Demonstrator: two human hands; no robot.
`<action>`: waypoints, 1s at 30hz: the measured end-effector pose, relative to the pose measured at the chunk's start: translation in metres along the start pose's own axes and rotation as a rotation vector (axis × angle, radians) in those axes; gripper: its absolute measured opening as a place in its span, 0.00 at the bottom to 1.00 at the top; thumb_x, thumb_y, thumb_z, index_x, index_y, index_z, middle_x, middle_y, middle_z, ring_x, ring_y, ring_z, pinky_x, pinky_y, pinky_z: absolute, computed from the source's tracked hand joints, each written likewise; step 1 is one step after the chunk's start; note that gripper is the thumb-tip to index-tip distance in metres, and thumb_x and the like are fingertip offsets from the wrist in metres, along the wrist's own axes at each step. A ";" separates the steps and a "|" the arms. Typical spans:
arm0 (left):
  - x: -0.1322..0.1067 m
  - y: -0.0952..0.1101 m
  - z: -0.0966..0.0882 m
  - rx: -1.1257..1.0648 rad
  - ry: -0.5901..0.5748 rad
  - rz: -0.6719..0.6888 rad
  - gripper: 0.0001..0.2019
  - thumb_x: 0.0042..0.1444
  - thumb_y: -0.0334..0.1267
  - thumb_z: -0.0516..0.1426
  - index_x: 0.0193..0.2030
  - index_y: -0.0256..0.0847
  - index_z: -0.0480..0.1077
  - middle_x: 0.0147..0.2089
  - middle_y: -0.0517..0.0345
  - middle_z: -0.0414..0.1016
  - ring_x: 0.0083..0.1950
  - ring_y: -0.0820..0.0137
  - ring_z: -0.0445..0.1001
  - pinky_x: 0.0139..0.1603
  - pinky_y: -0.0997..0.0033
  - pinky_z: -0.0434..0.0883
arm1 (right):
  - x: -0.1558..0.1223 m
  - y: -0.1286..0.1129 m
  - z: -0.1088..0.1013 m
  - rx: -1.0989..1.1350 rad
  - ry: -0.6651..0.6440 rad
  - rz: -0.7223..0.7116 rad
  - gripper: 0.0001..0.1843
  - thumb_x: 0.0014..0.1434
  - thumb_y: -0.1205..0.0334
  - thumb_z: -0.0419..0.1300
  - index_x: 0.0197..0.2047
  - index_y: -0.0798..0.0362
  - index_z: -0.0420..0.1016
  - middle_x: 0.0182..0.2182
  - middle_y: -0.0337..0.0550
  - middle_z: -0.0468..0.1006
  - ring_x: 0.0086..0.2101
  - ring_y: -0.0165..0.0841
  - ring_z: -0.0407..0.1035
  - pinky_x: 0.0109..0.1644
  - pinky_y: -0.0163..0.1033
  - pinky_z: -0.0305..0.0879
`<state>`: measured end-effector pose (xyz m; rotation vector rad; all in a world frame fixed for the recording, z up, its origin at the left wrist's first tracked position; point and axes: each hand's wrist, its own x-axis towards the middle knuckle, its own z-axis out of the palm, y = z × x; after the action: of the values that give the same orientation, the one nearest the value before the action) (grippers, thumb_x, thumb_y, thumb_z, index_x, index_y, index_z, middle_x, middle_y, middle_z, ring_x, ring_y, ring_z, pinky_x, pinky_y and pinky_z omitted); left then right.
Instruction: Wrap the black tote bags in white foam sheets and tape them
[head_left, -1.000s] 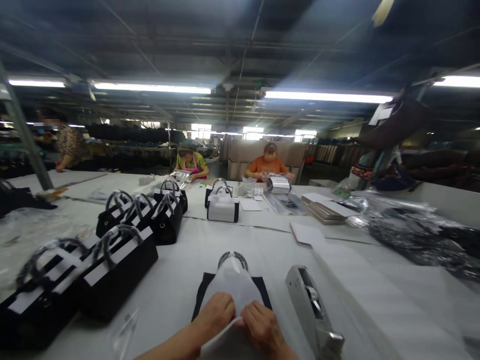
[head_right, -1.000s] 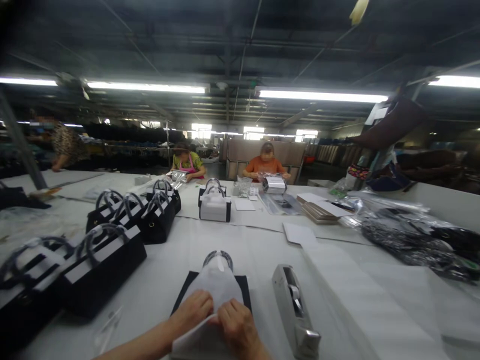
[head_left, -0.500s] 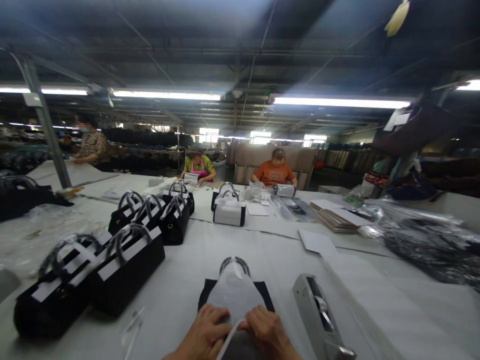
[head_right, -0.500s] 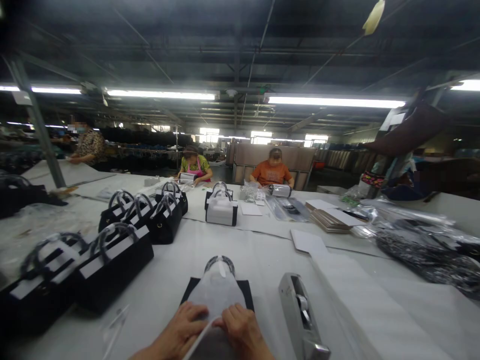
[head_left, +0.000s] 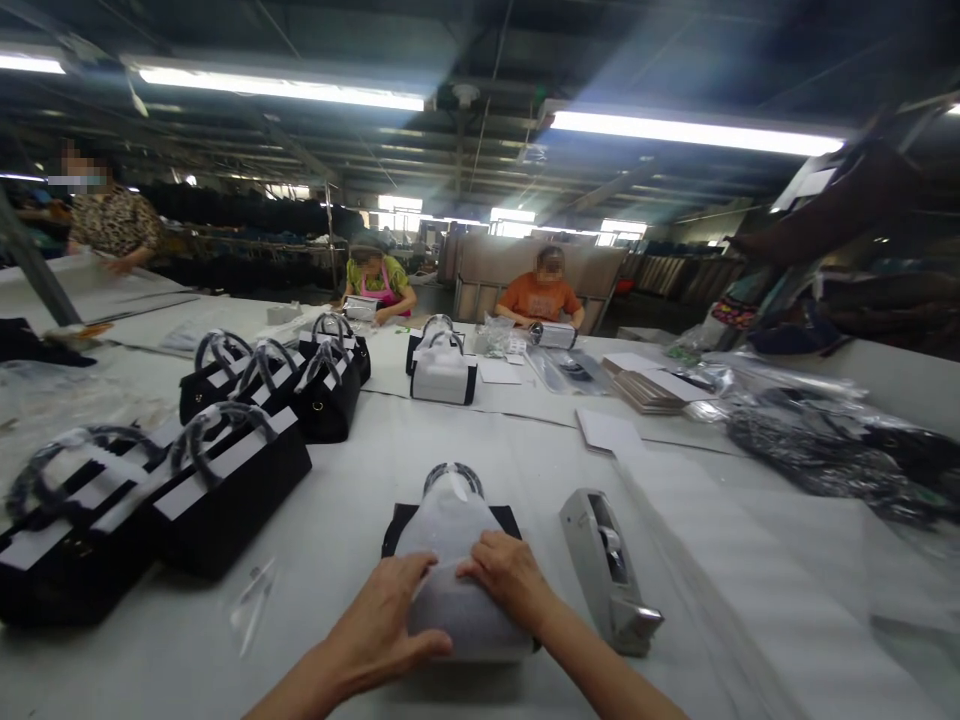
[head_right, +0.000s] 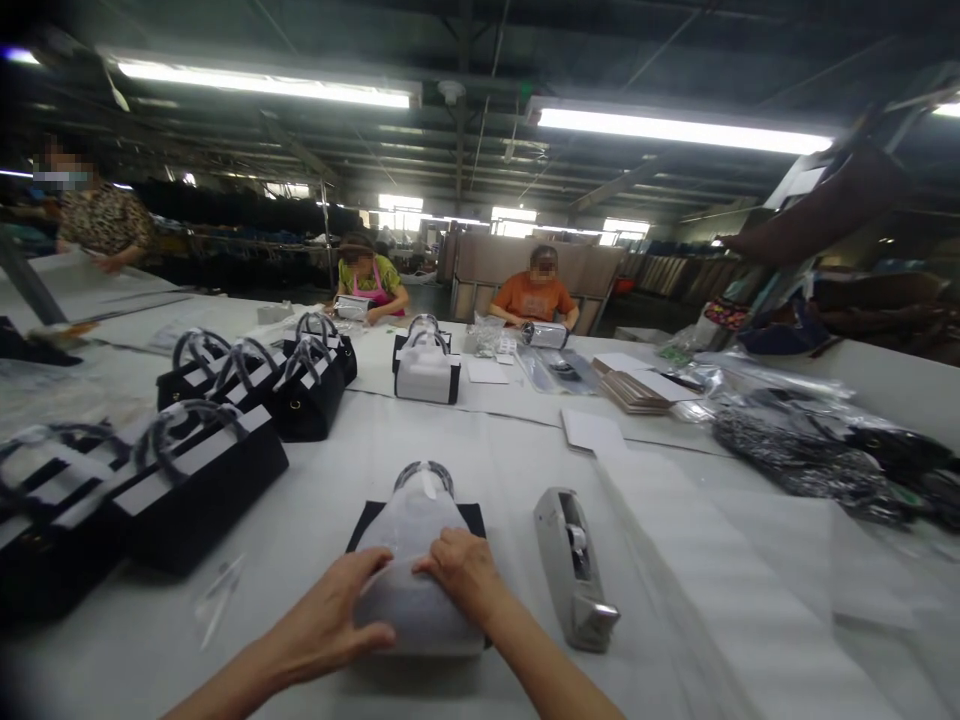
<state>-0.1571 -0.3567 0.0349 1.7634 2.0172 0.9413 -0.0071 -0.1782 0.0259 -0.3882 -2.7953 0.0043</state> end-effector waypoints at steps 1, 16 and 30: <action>0.002 -0.003 0.005 0.061 0.047 -0.039 0.17 0.55 0.49 0.55 0.49 0.43 0.66 0.48 0.52 0.70 0.47 0.63 0.68 0.48 0.63 0.65 | 0.001 0.000 -0.001 0.006 -0.039 0.016 0.21 0.61 0.47 0.53 0.26 0.53 0.72 0.28 0.41 0.75 0.31 0.31 0.68 0.34 0.35 0.55; 0.035 -0.025 0.017 0.330 0.112 -0.243 0.18 0.63 0.40 0.44 0.26 0.39 0.67 0.30 0.58 0.67 0.32 0.71 0.69 0.35 0.71 0.65 | 0.033 0.012 -0.007 0.395 -0.247 0.249 0.25 0.53 0.43 0.60 0.15 0.52 0.73 0.12 0.35 0.67 0.17 0.25 0.52 0.25 0.36 0.42; 0.003 0.014 0.087 0.677 0.241 0.147 0.50 0.42 0.64 0.60 0.66 0.36 0.50 0.65 0.33 0.53 0.65 0.40 0.52 0.58 0.39 0.59 | 0.023 0.009 0.014 0.337 -0.170 0.286 0.26 0.55 0.44 0.58 0.15 0.54 0.70 0.15 0.38 0.70 0.19 0.26 0.57 0.26 0.36 0.45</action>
<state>-0.0939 -0.3292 -0.0194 2.2420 2.6055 0.5536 -0.0297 -0.1627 0.0190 -0.7227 -2.8004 0.5886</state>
